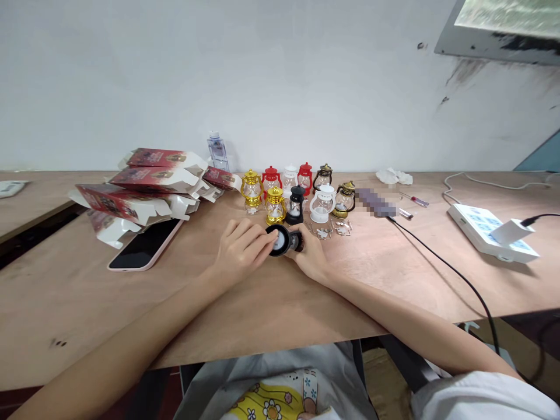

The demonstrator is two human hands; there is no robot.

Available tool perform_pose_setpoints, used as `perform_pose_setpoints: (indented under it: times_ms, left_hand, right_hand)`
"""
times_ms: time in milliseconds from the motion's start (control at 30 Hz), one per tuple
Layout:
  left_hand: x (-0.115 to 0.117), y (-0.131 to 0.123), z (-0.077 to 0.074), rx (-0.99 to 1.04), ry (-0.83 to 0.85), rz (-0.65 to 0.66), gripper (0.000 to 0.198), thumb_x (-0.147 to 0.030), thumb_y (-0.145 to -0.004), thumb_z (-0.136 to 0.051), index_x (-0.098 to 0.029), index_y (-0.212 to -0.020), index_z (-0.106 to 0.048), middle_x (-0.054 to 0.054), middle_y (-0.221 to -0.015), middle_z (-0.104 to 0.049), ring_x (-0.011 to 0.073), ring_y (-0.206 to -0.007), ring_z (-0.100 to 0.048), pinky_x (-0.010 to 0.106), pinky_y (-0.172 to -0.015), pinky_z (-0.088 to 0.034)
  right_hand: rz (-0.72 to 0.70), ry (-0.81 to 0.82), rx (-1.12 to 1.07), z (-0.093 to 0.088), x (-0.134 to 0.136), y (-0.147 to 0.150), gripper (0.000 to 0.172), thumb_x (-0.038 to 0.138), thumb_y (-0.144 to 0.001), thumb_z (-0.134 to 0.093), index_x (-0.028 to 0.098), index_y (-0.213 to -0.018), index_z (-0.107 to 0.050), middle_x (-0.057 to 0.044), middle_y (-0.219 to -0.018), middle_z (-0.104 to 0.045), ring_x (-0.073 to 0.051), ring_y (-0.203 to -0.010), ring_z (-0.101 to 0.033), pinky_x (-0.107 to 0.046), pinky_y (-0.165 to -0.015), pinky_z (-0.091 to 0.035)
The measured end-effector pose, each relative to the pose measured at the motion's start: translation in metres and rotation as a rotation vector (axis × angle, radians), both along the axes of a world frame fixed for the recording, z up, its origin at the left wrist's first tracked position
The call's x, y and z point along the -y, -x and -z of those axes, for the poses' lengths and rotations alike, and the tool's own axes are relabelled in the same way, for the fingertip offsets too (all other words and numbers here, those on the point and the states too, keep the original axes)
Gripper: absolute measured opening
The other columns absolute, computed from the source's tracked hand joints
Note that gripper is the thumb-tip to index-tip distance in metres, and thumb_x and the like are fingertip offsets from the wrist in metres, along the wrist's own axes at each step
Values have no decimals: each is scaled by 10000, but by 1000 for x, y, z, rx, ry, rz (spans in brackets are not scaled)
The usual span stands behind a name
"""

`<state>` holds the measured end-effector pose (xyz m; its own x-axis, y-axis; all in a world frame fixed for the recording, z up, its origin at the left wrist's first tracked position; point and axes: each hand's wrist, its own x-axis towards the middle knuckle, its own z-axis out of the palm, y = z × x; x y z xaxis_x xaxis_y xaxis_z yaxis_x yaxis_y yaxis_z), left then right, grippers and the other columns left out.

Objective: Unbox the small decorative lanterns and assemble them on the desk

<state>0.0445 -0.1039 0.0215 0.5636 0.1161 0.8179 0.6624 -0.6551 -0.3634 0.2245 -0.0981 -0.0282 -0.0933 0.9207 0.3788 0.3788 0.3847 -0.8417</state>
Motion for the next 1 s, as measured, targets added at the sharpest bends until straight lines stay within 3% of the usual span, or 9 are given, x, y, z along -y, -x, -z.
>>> perform_pose_setpoints:
  times_ms: [267,400,500,567,633,700,833,1000]
  left_hand:
    - [-4,7,0,39,72,49,158,-212,-786,-562,-198,-928,-630,8,-673,-615,152,-629,-505,312,-582,-315]
    - [-12,15,-2,237,324,21,269,-247,-864,-448,-182,-1092,-576,48,-832,-624,169,-757,-539,317,-668,-374]
    - [-24,23,-5,385,604,-41,211,-278,-858,-433,-166,-959,-581,35,-813,-617,151,-705,-535,286,-640,-395]
    - [-33,28,-5,302,861,-94,176,-304,-819,-468,-168,-794,-576,14,-713,-609,138,-607,-518,260,-561,-374]
    - [-39,31,-3,89,1115,-141,185,-322,-782,-498,-173,-701,-571,4,-645,-606,139,-561,-517,255,-531,-359]
    - [-42,32,-1,-101,1250,-191,198,-348,-752,-534,-178,-660,-577,7,-628,-617,152,-560,-531,260,-527,-350]
    - [-40,35,0,-222,1303,-240,231,-415,-712,-592,-190,-661,-588,12,-660,-641,165,-572,-544,259,-497,-307]
    - [-44,45,-2,-327,1322,-309,173,-365,-713,-591,-205,-754,-640,11,-735,-663,169,-657,-576,246,-522,-316]
  right_hand:
    - [-22,-4,-26,-6,3,1,341,296,-679,-692,234,-983,-551,-2,-935,-654,-192,-836,-591,-332,-760,-448]
    - [20,-9,-78,-9,6,2,443,398,-669,-723,222,-1026,-529,-29,-992,-639,-191,-850,-580,-312,-735,-448]
    - [55,-4,-137,-10,6,0,440,444,-675,-709,218,-990,-501,-22,-931,-622,-176,-797,-564,-290,-690,-445]
    - [77,-6,-158,-12,6,-1,409,460,-680,-695,217,-943,-497,-9,-868,-602,-165,-757,-545,-277,-655,-437]
    - [113,-28,-192,-15,5,-3,378,464,-685,-683,217,-905,-500,-1,-826,-580,-158,-738,-527,-274,-646,-433]
    - [131,-61,-271,-18,4,-4,353,453,-688,-679,217,-883,-505,1,-818,-570,-158,-750,-524,-280,-667,-440]
    - [68,-93,-416,-21,2,-6,300,431,-707,-662,212,-858,-521,-5,-831,-580,-165,-792,-539,-295,-722,-453]
    - [56,-139,-410,-17,2,-7,272,429,-746,-635,203,-882,-568,-7,-855,-586,-159,-817,-532,-285,-742,-440]
